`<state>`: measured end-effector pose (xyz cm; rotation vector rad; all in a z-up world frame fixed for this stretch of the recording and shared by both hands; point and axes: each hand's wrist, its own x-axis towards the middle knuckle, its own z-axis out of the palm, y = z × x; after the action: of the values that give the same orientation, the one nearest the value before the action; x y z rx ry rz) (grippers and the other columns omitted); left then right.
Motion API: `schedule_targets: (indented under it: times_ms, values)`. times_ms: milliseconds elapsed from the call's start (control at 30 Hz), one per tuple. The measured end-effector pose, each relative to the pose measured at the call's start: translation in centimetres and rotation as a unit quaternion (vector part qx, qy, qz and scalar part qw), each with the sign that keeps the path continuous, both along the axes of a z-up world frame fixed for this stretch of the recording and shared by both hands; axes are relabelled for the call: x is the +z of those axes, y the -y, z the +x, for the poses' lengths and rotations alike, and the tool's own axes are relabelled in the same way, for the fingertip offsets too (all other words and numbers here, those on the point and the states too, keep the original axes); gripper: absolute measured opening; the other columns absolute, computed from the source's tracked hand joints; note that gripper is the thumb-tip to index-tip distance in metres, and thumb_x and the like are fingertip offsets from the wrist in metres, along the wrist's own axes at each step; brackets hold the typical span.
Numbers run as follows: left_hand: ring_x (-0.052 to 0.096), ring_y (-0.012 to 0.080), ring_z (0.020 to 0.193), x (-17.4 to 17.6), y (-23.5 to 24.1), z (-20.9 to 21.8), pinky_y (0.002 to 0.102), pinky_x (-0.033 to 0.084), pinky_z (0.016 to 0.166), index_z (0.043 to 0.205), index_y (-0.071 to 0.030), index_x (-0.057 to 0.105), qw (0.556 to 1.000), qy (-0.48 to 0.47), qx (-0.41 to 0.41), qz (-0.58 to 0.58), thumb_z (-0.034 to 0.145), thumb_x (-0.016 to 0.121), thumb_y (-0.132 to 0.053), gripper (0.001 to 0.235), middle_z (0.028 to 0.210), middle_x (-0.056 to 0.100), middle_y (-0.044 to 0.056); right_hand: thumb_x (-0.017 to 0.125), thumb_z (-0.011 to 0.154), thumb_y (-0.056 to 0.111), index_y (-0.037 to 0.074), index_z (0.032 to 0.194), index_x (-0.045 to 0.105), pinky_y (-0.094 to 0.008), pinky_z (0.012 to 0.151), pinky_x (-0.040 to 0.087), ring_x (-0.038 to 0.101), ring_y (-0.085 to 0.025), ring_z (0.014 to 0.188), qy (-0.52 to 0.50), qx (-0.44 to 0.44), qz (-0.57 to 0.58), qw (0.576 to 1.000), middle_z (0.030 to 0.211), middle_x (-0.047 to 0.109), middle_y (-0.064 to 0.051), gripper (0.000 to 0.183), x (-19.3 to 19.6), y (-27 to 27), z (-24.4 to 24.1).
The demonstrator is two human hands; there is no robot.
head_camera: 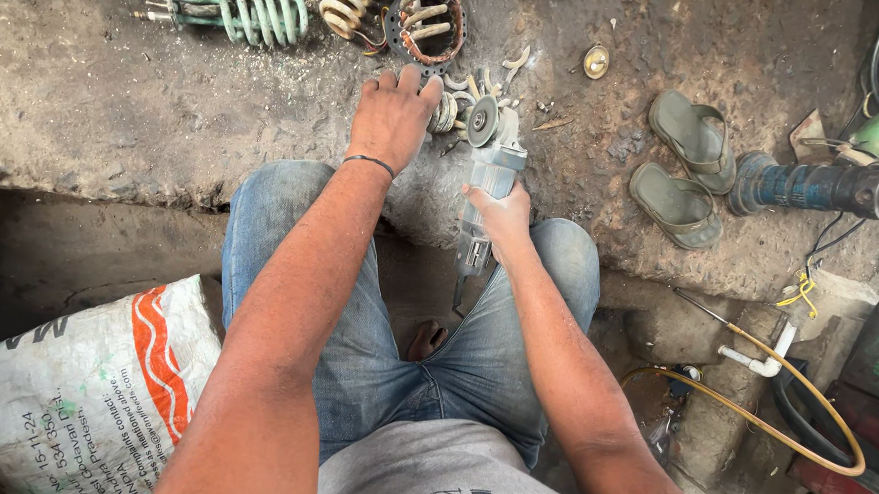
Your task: The person sits on the floor and uses an angle grinder to cut and grind small metal parts, likely from vehicle suspension springs. The person handles the parts one at a time, grinding them into smaller pieces.
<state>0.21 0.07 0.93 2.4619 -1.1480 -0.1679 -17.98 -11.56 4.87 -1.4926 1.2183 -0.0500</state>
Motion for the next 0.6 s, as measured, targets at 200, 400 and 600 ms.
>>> schedule_targets:
  times_ms: [200,400,600]
  values:
    - [0.064,0.0324,0.096,-0.2,0.2,0.2,0.047,0.051,0.082,0.115,-0.014,0.059,1.000,0.000,-0.001,0.008,0.091,0.059,-0.009,0.025,0.109,0.058,0.013,0.080,0.080,0.009,0.000,0.114,0.062,-0.034,0.061,0.064,0.072,-0.018,0.074,-0.005,0.011,-0.004,1.000,0.097,0.070,-0.008,0.039,-0.6,0.0,-0.5]
    - [0.065,0.0320,0.099,-0.2,0.1,0.0,0.047,0.052,0.084,0.113,-0.013,0.059,1.000,-0.004,-0.002,0.019,0.092,0.060,-0.009,0.022,0.109,0.058,0.012,0.083,0.080,0.013,0.002,0.113,0.068,-0.029,0.076,0.057,0.070,-0.012,0.085,-0.022,0.061,-0.083,0.994,0.102,0.075,-0.006,0.038,-1.8,0.4,-1.1]
    - [0.065,0.0320,0.098,-0.3,0.4,0.0,0.048,0.052,0.084,0.116,-0.013,0.059,1.000,-0.015,-0.001,0.024,0.092,0.059,-0.008,0.024,0.109,0.058,0.014,0.082,0.081,0.012,0.000,0.110,0.071,-0.029,0.073,0.057,0.070,-0.013,0.082,-0.033,0.068,-0.088,0.993,0.099,0.075,-0.007,0.033,-1.8,0.5,-1.4]
